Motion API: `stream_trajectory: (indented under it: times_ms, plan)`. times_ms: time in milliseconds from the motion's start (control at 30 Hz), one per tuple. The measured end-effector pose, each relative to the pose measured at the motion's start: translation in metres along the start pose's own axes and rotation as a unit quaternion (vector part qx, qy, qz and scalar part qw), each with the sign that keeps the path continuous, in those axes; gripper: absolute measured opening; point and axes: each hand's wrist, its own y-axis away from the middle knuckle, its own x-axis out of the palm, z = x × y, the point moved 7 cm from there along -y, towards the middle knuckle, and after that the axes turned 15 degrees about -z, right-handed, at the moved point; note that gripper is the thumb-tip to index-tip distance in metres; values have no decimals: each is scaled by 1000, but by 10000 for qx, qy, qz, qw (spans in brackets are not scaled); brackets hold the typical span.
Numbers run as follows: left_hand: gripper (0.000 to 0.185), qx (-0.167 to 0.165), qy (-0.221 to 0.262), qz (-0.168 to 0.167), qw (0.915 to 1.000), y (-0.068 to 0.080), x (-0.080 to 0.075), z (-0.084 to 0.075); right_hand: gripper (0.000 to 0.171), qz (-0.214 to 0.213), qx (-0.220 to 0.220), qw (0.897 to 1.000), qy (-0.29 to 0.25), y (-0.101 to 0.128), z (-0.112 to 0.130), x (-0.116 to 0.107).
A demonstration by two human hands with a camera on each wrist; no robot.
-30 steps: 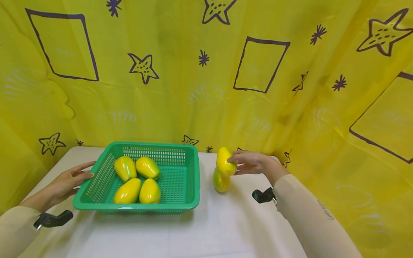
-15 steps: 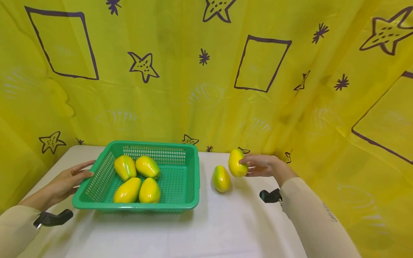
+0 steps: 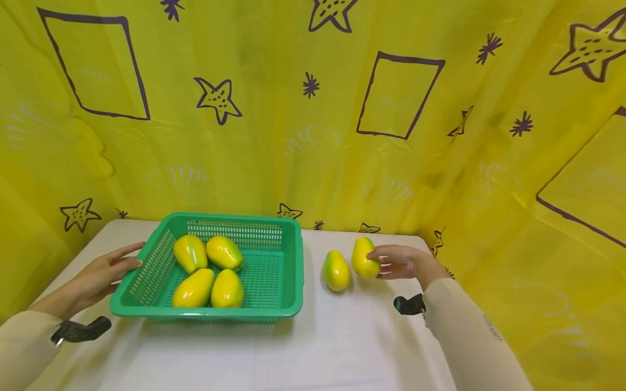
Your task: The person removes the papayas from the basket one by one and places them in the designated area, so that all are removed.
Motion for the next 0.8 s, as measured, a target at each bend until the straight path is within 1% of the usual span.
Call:
stream_trajectory:
  times_ms: [133,433,533,800]
  plan:
    - [79,-27,43,1,10000,0,0,0,79,-129,89,9999,-10,-4,-8,-1]
    - [80,-34,51,-16,10000,1,-1,0,82,-144,183,9996,162,-13,-21,3]
    - [80,-59,62,-38,10000,1,-1,1,80,-245,250,9992,209,-14,-25,3]
    - [81,-41,27,-45,10000,0,0,1,80,-152,137,9992,357,-17,-30,4]
